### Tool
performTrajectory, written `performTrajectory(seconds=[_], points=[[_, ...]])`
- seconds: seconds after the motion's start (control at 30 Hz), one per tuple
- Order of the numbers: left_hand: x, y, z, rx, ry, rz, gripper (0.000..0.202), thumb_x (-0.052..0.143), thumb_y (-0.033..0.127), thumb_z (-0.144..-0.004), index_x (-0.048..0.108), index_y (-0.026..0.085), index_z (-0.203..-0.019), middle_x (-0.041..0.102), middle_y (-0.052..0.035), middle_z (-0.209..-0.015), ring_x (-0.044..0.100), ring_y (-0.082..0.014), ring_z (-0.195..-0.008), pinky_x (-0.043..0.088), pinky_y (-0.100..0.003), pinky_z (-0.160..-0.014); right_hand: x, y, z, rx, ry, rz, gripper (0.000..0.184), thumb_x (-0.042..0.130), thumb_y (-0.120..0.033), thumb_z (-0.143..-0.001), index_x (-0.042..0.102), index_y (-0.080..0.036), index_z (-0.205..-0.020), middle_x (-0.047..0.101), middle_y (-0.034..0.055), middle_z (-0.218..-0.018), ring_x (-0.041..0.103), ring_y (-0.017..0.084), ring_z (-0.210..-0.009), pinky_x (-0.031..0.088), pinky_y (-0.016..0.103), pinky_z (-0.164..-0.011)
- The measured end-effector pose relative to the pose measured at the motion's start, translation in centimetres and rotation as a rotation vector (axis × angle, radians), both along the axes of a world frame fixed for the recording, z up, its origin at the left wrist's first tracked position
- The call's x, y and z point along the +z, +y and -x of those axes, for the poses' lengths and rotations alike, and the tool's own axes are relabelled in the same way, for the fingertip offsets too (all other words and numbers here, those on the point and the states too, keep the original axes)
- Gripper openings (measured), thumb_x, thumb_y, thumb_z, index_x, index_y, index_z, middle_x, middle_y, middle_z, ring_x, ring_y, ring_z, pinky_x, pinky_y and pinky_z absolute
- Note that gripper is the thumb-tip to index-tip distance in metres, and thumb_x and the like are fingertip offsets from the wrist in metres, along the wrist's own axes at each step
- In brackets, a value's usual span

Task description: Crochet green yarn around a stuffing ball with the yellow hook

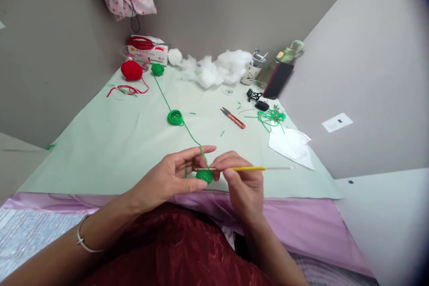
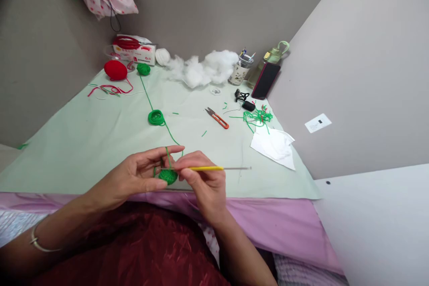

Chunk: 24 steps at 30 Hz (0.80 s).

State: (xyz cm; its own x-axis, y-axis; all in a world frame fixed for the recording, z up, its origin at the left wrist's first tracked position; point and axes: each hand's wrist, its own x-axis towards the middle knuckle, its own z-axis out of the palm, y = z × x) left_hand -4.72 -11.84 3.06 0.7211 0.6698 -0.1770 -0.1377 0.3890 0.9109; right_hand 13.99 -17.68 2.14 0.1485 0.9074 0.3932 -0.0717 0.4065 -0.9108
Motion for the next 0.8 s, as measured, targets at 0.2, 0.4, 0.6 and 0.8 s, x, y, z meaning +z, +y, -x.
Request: performTrajectory(seconds=[0.2,0.4,0.6,0.8], points=[[0.0,-0.3,-0.3,0.074,-0.023,-0.029,0.074,0.088,0.022,-0.074,0.061,0.032,-0.142,0.062,-0.0025,-0.118,0.061,-0.0217,-0.117,0.045,-0.038,-0.108,-0.3,0.3,0.7,-0.045,-0.085,-0.047,0.014,0.065,-0.028,-0.097,0.080,-0.029,-0.097,0.077,0.0044,-0.092,0.068,0.020,-0.086,0.055,0.036,-0.074],[0.2,0.0,-0.3,0.046,0.019,-0.061,0.073,0.088,0.024,-0.074,0.060,0.031,-0.142,0.064,-0.0022,-0.114,0.063,-0.0229,-0.117,0.046,-0.040,-0.108,-0.5,0.4,0.5,-0.024,-0.034,-0.055,0.015,0.065,-0.027,-0.098,0.079,-0.028,-0.098,0.076,0.0042,-0.092,0.066,0.017,-0.078,0.051,0.031,-0.063],[0.5,0.0,-0.5,0.159,0.115,-0.194,0.067,0.089,0.025,-0.071,0.067,0.026,-0.134,0.062,-0.0001,-0.094,0.062,-0.0207,-0.099,0.047,-0.041,-0.101,-0.7,0.6,0.4,0.054,0.112,0.018,0.015,0.064,-0.025,-0.098,0.078,-0.027,-0.097,0.075,0.0031,-0.092,0.065,0.014,-0.073,0.052,0.028,-0.063],[1.1,-0.6,-0.7,0.200,0.031,-0.163,0.068,0.085,0.022,-0.076,0.062,0.029,-0.139,0.060,-0.0028,-0.115,0.067,-0.0174,-0.098,0.053,-0.031,-0.086,-0.5,0.8,0.3,0.046,0.164,0.054,0.013,0.066,-0.030,-0.097,0.078,-0.025,-0.093,0.076,0.0036,-0.091,0.066,0.014,-0.070,0.056,0.029,-0.065]])
